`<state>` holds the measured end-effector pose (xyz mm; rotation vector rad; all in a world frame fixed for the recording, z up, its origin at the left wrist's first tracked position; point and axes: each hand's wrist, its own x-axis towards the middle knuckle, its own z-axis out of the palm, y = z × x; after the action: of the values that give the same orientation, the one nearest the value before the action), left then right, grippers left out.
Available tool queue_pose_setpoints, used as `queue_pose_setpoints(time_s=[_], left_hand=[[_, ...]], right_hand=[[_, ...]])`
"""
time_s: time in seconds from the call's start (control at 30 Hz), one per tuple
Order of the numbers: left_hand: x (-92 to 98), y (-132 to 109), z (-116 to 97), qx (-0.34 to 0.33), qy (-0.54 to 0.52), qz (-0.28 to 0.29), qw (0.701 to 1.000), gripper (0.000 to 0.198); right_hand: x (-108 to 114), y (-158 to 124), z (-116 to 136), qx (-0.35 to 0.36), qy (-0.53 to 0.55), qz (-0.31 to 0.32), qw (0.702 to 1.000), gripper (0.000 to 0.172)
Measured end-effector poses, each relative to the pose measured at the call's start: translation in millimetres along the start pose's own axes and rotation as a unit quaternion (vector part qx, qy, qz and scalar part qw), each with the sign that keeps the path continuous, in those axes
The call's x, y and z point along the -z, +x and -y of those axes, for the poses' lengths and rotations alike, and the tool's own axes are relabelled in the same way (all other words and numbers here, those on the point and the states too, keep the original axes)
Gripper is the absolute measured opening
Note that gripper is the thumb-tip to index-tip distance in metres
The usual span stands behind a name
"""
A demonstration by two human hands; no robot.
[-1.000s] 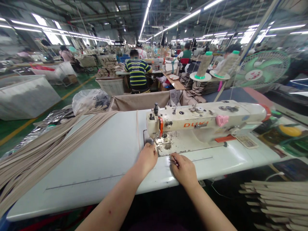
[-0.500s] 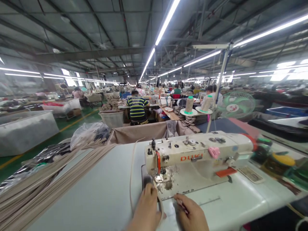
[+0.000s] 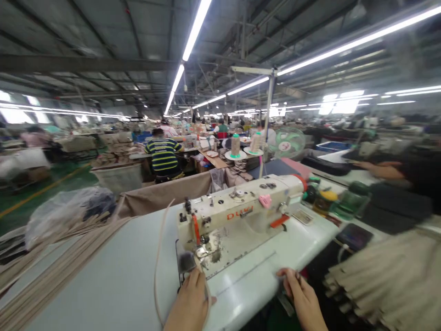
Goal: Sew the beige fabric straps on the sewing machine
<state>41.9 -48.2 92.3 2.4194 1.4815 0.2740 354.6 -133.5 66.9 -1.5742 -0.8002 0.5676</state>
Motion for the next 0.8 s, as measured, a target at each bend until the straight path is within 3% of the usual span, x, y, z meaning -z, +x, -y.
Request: queue_pose_setpoints(time_s=[0.13, 0.2, 0.27, 0.4, 0.53, 0.7, 0.8], left_hand=[[-17.0, -5, 23, -0.092, 0.015, -0.085, 0.992, 0.035], [-26.9, 1, 38, -0.129, 0.017, -0.100, 0.987, 0.035], [-36.3, 7, 49, -0.140, 0.024, -0.114, 0.983, 0.030], [-45.7, 9, 53, -0.129, 0.047, -0.148, 0.979, 0.027], [-45.9, 6, 50, -0.111, 0.039, -0.157, 0.981, 0.027], [-48.4, 14, 68, -0.118, 0.006, -0.085, 0.989, 0.034], [-49.3, 21, 76, -0.123, -0.001, -0.078, 0.989, 0.030]], right_hand=[[44, 16, -5, -0.026, -0.052, -0.120, 0.991, 0.076], [71, 27, -15, -0.055, -0.082, -0.173, 0.980, 0.077], [98, 34, -28, -0.083, -0.122, -0.214, 0.966, 0.069], [140, 36, -42, -0.118, -0.220, -0.252, 0.935, 0.038], [160, 34, -40, -0.144, -0.315, -0.268, 0.899, 0.023], [169, 40, -27, -0.189, -0.414, -0.293, 0.840, 0.040], [175, 50, -19, -0.205, -0.452, -0.295, 0.816, 0.043]])
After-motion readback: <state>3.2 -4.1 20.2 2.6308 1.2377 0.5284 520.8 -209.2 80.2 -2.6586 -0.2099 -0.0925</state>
